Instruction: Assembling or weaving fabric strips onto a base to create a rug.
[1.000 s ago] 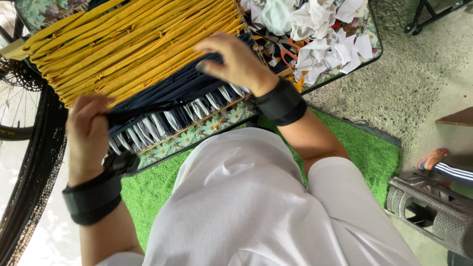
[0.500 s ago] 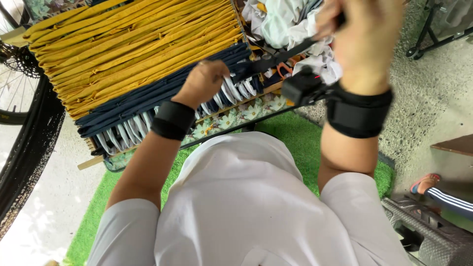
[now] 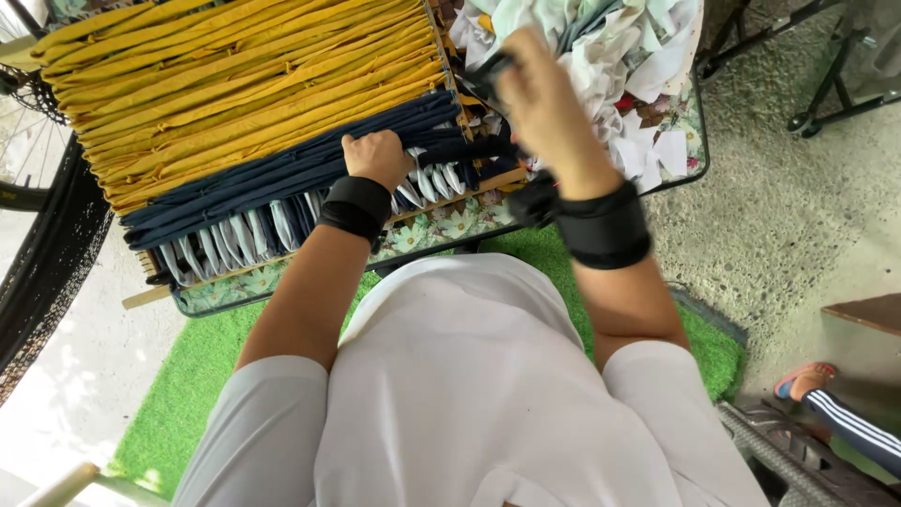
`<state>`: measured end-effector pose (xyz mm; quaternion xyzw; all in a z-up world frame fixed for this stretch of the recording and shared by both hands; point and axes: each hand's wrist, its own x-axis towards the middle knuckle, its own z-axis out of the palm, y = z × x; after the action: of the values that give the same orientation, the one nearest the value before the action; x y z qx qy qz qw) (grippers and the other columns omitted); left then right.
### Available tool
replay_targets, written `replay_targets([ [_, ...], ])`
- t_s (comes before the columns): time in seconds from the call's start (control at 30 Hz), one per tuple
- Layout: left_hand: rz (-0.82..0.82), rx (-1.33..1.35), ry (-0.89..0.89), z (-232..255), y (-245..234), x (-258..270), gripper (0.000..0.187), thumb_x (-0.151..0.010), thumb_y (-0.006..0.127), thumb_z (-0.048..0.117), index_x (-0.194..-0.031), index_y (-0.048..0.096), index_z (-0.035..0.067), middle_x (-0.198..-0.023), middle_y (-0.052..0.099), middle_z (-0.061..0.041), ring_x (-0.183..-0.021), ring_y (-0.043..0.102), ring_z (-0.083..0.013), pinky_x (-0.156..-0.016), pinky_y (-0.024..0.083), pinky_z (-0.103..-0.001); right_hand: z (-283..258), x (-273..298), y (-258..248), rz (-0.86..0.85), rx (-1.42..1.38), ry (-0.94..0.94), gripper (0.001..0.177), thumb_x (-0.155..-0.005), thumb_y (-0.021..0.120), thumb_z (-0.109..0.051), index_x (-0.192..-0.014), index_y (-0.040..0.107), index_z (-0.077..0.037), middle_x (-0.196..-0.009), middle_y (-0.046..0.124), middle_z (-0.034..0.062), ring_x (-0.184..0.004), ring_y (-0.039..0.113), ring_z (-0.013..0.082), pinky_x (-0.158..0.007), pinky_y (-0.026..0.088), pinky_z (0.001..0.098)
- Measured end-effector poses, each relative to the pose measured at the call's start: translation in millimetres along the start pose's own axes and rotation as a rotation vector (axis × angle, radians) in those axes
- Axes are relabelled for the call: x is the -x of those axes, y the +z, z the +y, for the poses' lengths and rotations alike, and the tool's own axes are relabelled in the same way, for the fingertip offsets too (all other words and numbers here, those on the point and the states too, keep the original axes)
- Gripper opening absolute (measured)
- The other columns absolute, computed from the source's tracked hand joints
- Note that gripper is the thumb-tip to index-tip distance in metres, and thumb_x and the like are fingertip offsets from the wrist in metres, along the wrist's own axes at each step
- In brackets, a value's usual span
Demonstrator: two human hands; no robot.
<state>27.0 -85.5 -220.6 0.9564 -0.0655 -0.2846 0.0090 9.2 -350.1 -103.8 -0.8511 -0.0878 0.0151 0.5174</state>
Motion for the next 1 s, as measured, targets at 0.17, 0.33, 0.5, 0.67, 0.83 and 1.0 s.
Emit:
replay_targets([
  [0.17,-0.043,0.025,-0.116,13,19,-18,0.038,-0.081,0.074,0.04,-0.107,0.075,0.012,-0.109,0.075,-0.013,-0.104,0.071,-0.0295,-0.102,0.038,-0.051,39,-3,98,-0.004,-0.163,-0.189,0.014,-0.097,0.061,0.001,-0.111,0.061,-0.001,-0.093,0.07,0.0099,-0.074,0.07,0.0154,-0.065,0.055,0.029],
  [0.33,0.054,0.321,0.004,-13,22,-13,0.032,-0.078,0.073,0.037,-0.103,0.079,0.018,-0.108,0.074,-0.012,-0.102,0.069,-0.034,-0.079,0.05,-0.055,78,-2,146,-0.206,-0.4,0.148,0.01,-0.089,0.063,0.003,-0.097,0.069,0.002,-0.074,0.07,0.0097,-0.057,0.067,0.0147,-0.053,0.053,0.0294],
  [0.5,0.0,0.783,0.043,-24,11,7,0.031,-0.082,0.083,0.025,-0.082,0.067,-0.002,-0.073,0.061,-0.012,-0.067,0.053,-0.0214,-0.062,0.047,-0.037,115,-2,176,-0.356,-0.292,0.376,0.01,-0.088,0.07,-0.005,-0.09,0.071,0.005,-0.073,0.071,0.0086,-0.05,0.065,0.0136,-0.048,0.05,0.03],
  [0.67,0.065,0.98,0.132,-26,22,11,0.011,-0.082,0.069,0.01,-0.089,0.072,0.001,-0.075,0.064,-0.004,-0.07,0.054,-0.0127,-0.065,0.048,-0.031,120,-11,172,-0.476,-0.323,0.302,0.01,-0.084,0.076,-0.005,-0.09,0.074,0.003,-0.07,0.07,0.0057,-0.056,0.062,0.0094,-0.053,0.05,0.0294],
  [0.83,0.183,1.073,0.333,-34,60,-5,0.031,-0.08,0.06,0.002,-0.11,0.065,0.001,-0.094,0.071,-0.006,-0.087,0.068,-0.0129,-0.077,0.055,-0.03,111,-10,176,-0.436,-0.356,0.444,0.018,-0.085,0.078,-0.013,-0.082,0.071,0.003,-0.068,0.066,0.0061,-0.054,0.057,0.0118,-0.052,0.047,0.0327],
  [1.0,0.017,0.906,0.274,-39,56,-4,0.023,-0.086,0.068,0.011,-0.107,0.069,0.001,-0.094,0.075,-0.011,-0.089,0.07,-0.0224,-0.08,0.056,-0.034,104,-1,181,-0.213,-0.183,0.137,0.018,-0.084,0.073,-0.016,-0.083,0.065,0.0,-0.07,0.067,0.0131,-0.061,0.061,0.0238,-0.06,0.05,0.0383],
])
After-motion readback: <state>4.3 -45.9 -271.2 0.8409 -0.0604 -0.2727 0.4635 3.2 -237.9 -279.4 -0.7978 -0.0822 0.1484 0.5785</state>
